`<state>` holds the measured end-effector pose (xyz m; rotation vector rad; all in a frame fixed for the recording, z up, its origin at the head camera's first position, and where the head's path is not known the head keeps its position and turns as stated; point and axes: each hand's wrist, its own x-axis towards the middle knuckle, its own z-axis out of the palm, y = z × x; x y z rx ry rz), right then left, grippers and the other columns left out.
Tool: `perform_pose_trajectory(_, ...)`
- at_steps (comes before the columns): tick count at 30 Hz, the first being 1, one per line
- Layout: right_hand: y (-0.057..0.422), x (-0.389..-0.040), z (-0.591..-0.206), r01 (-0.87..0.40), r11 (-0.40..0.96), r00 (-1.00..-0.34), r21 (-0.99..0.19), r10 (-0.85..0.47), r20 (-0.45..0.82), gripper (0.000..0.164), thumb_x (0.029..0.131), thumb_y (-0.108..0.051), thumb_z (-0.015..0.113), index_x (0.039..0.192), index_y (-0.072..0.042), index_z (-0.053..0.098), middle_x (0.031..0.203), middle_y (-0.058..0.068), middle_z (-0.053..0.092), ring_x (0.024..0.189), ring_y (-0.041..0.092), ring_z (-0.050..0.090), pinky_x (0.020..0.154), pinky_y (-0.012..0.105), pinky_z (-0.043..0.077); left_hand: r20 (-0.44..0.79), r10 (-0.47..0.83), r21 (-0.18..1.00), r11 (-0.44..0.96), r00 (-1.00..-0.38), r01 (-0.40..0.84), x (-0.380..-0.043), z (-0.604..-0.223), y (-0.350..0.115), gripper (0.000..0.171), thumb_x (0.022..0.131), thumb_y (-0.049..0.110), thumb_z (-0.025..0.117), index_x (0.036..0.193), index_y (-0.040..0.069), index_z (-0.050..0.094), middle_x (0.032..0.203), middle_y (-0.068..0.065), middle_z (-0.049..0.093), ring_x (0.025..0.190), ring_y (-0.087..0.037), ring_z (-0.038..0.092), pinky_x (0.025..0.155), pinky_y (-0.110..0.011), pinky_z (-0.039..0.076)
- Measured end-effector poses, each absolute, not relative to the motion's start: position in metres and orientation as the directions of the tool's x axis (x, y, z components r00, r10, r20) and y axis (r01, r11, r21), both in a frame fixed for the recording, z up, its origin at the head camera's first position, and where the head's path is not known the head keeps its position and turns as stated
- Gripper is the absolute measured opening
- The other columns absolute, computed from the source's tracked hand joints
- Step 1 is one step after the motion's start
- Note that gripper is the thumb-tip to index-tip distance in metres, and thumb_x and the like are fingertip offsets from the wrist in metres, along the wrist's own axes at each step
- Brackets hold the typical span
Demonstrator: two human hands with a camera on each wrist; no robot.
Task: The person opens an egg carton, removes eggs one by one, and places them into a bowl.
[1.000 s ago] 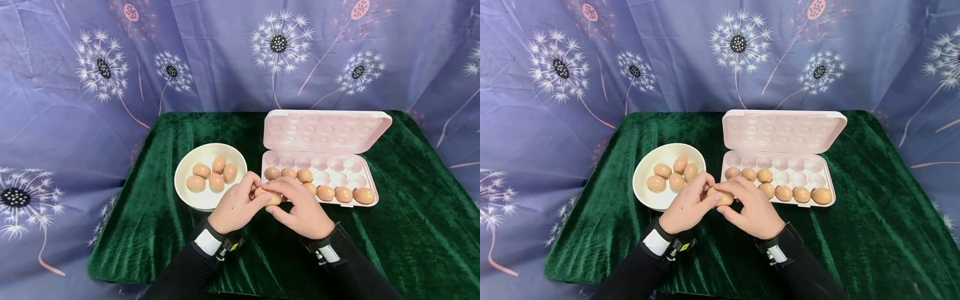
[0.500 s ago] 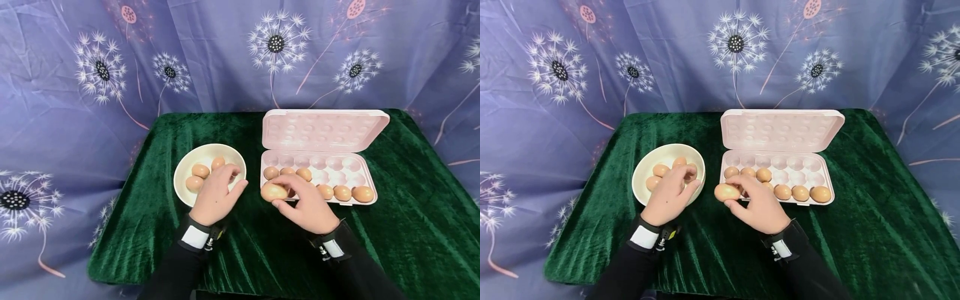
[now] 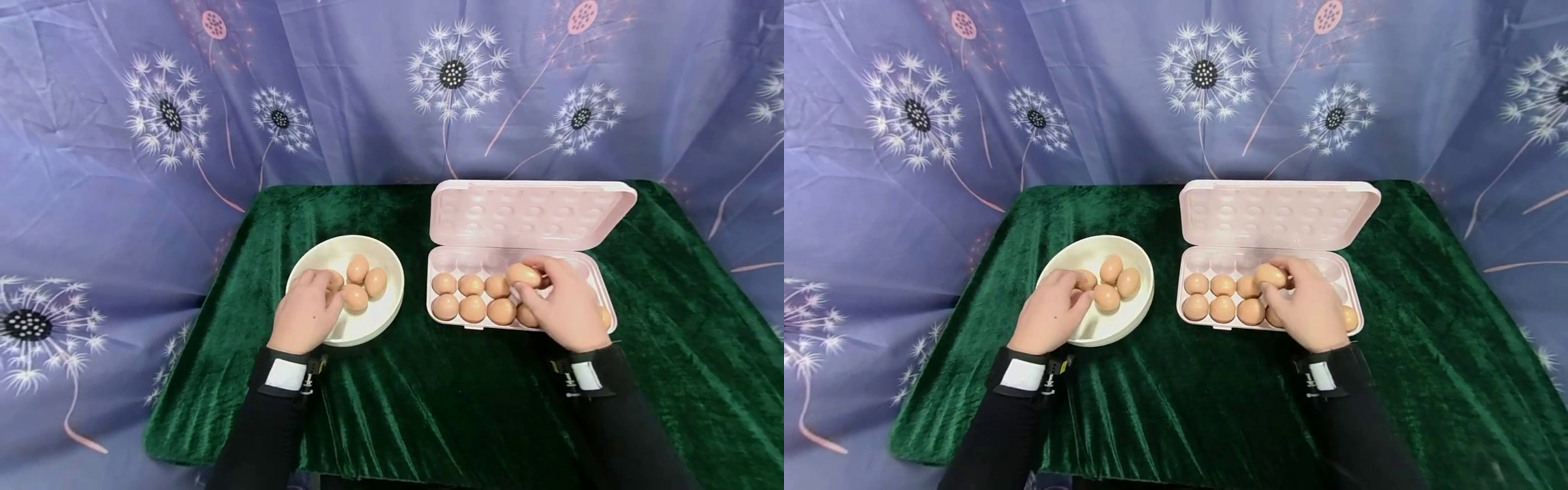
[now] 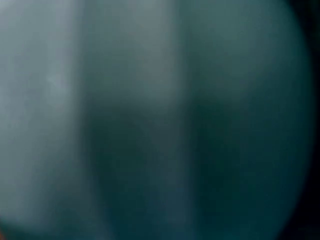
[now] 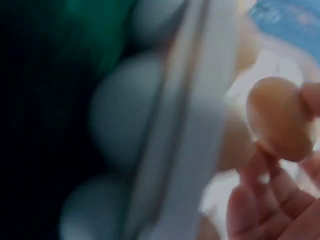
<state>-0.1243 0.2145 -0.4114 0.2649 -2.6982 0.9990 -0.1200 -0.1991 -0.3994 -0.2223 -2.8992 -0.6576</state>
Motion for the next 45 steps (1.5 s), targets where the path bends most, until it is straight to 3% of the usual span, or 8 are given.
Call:
perform_pose_trajectory(8, 0.235, -0.129, -0.416, -0.101, 0.852, -0.991, -0.514, -0.037, 0.132, 0.047, 0.096, -0.040, 0.065, 0.130, -0.009, 0.061, 0.107, 0.014, 0.067, 0.090, 0.030, 0.061, 0.074, 0.048, 0.044, 0.090, 0.109, 0.358, 0.924, -0.990, 0.135, -0.123, -0.402, -0.200, 0.027, 0.097, 0.027, 0.061, 0.117, 0.010, 0.068, 0.110, -0.009, 0.059, 0.096, -0.030, 0.055, 0.077, -0.049, 0.049)
perform_pose_trajectory(14, 0.234, -0.131, -0.419, -0.141, 0.862, -0.988, -0.486, -0.094, 0.121, 0.038, 0.097, -0.040, 0.065, 0.122, -0.012, 0.064, 0.100, 0.009, 0.065, 0.084, 0.026, 0.060, 0.069, 0.042, 0.043, 0.054, 0.149, 0.279, 0.947, -0.987, 0.158, -0.125, -0.403, -0.199, 0.013, 0.095, 0.027, 0.063, 0.095, 0.015, 0.066, 0.090, -0.003, 0.056, 0.075, -0.025, 0.055, 0.061, -0.045, 0.047)
perform_pose_trajectory(20, 0.232, -0.133, -0.418, -0.184, 0.872, -0.983, -0.454, -0.152, 0.106, 0.035, 0.100, -0.036, 0.061, 0.123, -0.011, 0.068, 0.107, 0.011, 0.063, 0.093, 0.030, 0.060, 0.076, 0.052, 0.047, 0.001, 0.244, 0.261, 0.936, -0.970, 0.236, -0.127, -0.400, -0.201, 0.015, 0.091, 0.027, 0.066, 0.078, 0.022, 0.061, 0.071, 0.006, 0.056, 0.063, -0.017, 0.053, 0.053, -0.037, 0.041)
perform_pose_trajectory(28, 0.231, -0.131, -0.417, -0.175, 0.860, -0.984, -0.480, -0.132, 0.122, 0.039, 0.101, -0.033, 0.056, 0.130, -0.007, 0.063, 0.116, 0.017, 0.061, 0.097, 0.033, 0.060, 0.079, 0.054, 0.047, -0.066, 0.382, 0.354, 0.872, -0.922, 0.337, -0.126, -0.398, -0.202, 0.013, 0.086, 0.024, 0.063, 0.074, 0.027, 0.060, 0.058, 0.011, 0.043, 0.055, -0.012, 0.044, 0.055, -0.031, 0.035)
perform_pose_trajectory(31, 0.231, -0.130, -0.417, -0.162, 0.845, -0.985, -0.509, -0.107, 0.136, 0.041, 0.101, -0.032, 0.055, 0.131, -0.005, 0.062, 0.120, 0.019, 0.058, 0.099, 0.034, 0.058, 0.080, 0.054, 0.046, -0.089, 0.418, 0.396, 0.847, -0.904, 0.353, -0.127, -0.398, -0.200, 0.016, 0.086, 0.024, 0.063, 0.071, 0.024, 0.056, 0.058, 0.011, 0.039, 0.054, -0.011, 0.041, 0.056, -0.030, 0.032)
perform_pose_trajectory(36, 0.230, -0.127, -0.417, -0.153, 0.829, -0.983, -0.538, -0.069, 0.173, 0.042, 0.101, -0.033, 0.055, 0.131, -0.004, 0.061, 0.123, 0.021, 0.053, 0.099, 0.036, 0.057, 0.081, 0.054, 0.046, -0.092, 0.466, 0.441, 0.812, -0.880, 0.383, -0.129, -0.397, -0.200, 0.005, 0.086, 0.020, 0.061, 0.084, 0.023, 0.065, 0.070, 0.010, 0.047, 0.066, -0.011, 0.045, 0.065, -0.029, 0.037)
perform_pose_trajectory(39, 0.228, -0.126, -0.417, -0.179, 0.827, -0.970, -0.533, -0.056, 0.239, 0.038, 0.098, -0.027, 0.057, 0.127, -0.004, 0.063, 0.119, 0.021, 0.054, 0.097, 0.035, 0.056, 0.081, 0.052, 0.045, -0.061, 0.491, 0.482, 0.777, -0.869, 0.405, -0.129, -0.397, -0.201, 0.009, 0.086, 0.017, 0.059, 0.089, 0.022, 0.066, 0.075, 0.008, 0.050, 0.073, -0.012, 0.047, 0.069, -0.031, 0.040)
perform_pose_trajectory(45, 0.225, -0.126, -0.415, -0.227, 0.815, -0.936, -0.533, -0.031, 0.351, 0.031, 0.094, -0.017, 0.059, 0.120, -0.002, 0.067, 0.115, 0.021, 0.056, 0.098, 0.035, 0.052, 0.082, 0.050, 0.041, 0.022, 0.417, 0.643, 0.690, -0.909, 0.333, -0.124, -0.391, -0.202, 0.004, 0.093, 0.020, 0.063, 0.095, 0.022, 0.060, 0.077, 0.006, 0.052, 0.073, -0.013, 0.052, 0.068, -0.033, 0.045)
